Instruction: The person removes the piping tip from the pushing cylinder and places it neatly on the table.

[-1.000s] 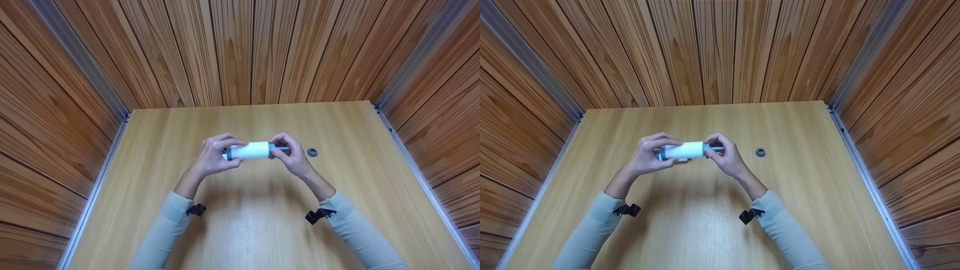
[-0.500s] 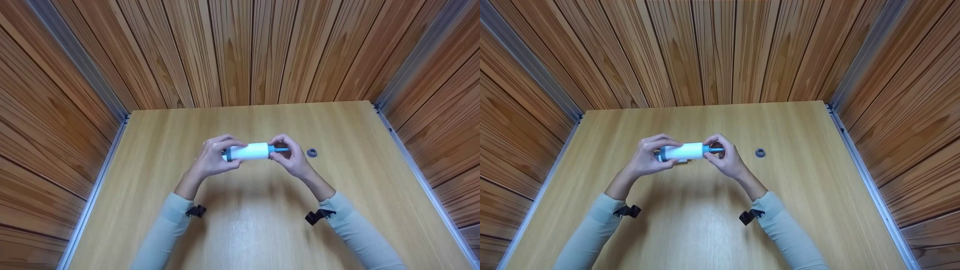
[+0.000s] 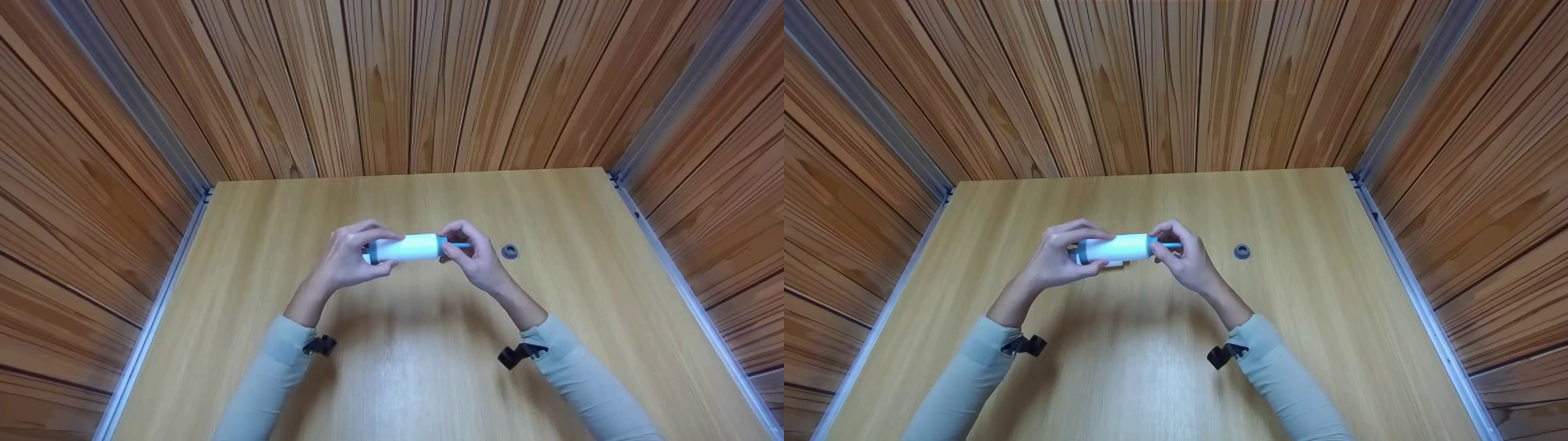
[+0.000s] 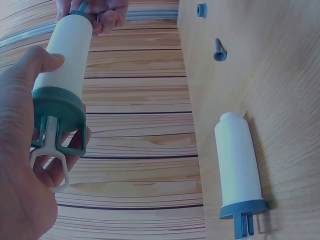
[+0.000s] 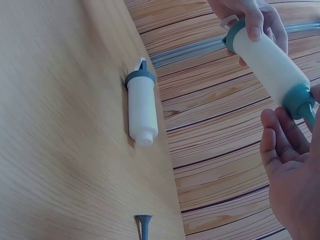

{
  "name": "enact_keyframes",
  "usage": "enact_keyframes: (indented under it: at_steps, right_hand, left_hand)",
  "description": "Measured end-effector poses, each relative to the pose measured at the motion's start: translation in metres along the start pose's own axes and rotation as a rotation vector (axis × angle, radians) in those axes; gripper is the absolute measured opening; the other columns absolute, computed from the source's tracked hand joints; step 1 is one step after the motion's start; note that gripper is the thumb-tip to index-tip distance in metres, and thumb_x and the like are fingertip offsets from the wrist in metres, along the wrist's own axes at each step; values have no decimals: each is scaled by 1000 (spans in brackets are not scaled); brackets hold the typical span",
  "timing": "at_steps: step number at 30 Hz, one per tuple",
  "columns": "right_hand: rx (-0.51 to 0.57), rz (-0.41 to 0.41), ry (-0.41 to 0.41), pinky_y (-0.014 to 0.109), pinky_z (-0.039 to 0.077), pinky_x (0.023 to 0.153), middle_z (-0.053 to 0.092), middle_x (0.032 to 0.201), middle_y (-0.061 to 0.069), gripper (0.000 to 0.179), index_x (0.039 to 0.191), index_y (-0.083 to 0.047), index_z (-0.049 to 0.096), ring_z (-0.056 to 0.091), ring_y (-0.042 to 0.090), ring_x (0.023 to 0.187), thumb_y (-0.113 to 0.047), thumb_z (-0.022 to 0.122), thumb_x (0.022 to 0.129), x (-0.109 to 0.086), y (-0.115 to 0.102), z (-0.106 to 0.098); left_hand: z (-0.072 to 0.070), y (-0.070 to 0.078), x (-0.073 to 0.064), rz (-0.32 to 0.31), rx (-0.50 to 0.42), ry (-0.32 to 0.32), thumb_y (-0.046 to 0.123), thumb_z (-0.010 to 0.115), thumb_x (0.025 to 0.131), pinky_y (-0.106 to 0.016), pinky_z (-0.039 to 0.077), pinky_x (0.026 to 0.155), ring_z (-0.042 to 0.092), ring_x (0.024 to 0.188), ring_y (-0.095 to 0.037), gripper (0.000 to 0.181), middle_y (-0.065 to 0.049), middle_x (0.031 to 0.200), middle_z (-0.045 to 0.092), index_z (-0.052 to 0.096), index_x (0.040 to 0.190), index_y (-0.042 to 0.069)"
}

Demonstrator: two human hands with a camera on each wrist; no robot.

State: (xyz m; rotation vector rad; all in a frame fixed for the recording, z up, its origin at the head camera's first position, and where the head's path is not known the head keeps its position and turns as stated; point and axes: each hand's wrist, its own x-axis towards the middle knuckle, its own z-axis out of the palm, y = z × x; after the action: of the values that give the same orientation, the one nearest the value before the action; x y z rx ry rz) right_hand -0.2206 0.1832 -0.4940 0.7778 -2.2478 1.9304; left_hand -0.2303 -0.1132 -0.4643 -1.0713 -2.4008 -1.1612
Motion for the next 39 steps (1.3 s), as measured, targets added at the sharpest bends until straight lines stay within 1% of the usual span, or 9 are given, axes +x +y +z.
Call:
enact_keyframes:
  at_steps: [7,10,12,17,18,22,29,33,39]
  right_hand:
    - [11,-11,0,23,67,85,67,118,-1,24,130,14,59,72,10,100,5,61,107,-1,-1,0]
    - [24,-33,-5,23,66,85,67,118,-2,25,129,15,58,71,9,100,8,61,106,-1,-1,0]
    - [36,-50,-9,22,65,85,67,118,-4,26,129,16,57,71,8,99,9,62,105,-1,0,0]
    - [52,-74,-15,21,65,83,68,118,-9,27,128,18,56,71,7,96,12,63,102,-2,0,-1]
    - [52,-76,-16,21,65,83,68,118,-9,27,128,18,56,71,7,96,12,63,102,-2,0,-1]
    - [41,-66,-10,22,65,84,68,119,-8,27,129,17,56,72,7,97,11,62,103,-2,-1,-1]
    - [-10,-26,-2,23,67,83,67,120,0,27,133,15,58,73,8,100,6,59,108,-1,-1,-2]
    - [-25,-17,-3,23,66,82,67,117,2,24,131,14,59,74,8,97,5,59,109,-1,0,-2]
    - [-25,-24,1,22,66,82,68,116,0,23,130,14,59,74,8,97,6,58,109,-2,-1,-2]
  left_hand:
    - [1,1,1,-4,-8,2,21,92,90,-44,66,90,80,105,-32,36,-13,120,83,85,124,11]
    - [1,1,0,-8,-8,4,20,93,90,-46,67,91,80,105,-32,37,-13,121,83,85,124,11]
    - [2,1,0,-4,-9,6,18,93,89,-48,68,87,80,103,-33,37,-15,120,83,85,124,10]
    - [2,2,1,5,-7,5,16,92,88,-42,65,80,78,97,-31,36,-15,117,83,85,122,9]
    - [2,2,1,4,-5,3,16,92,88,-41,64,81,78,97,-30,36,-14,117,83,85,123,9]
    - [2,3,1,6,3,6,18,91,89,-39,64,83,79,98,-30,35,-14,117,83,85,123,9]
    - [1,3,2,3,14,6,18,91,90,-45,66,89,81,104,-32,35,-14,119,83,85,123,10]
    - [1,3,2,2,16,-1,20,92,90,-45,66,90,81,105,-33,36,-14,120,83,84,124,10]
    - [1,3,3,12,14,2,19,91,90,-44,66,87,81,103,-32,35,-14,119,83,84,124,10]
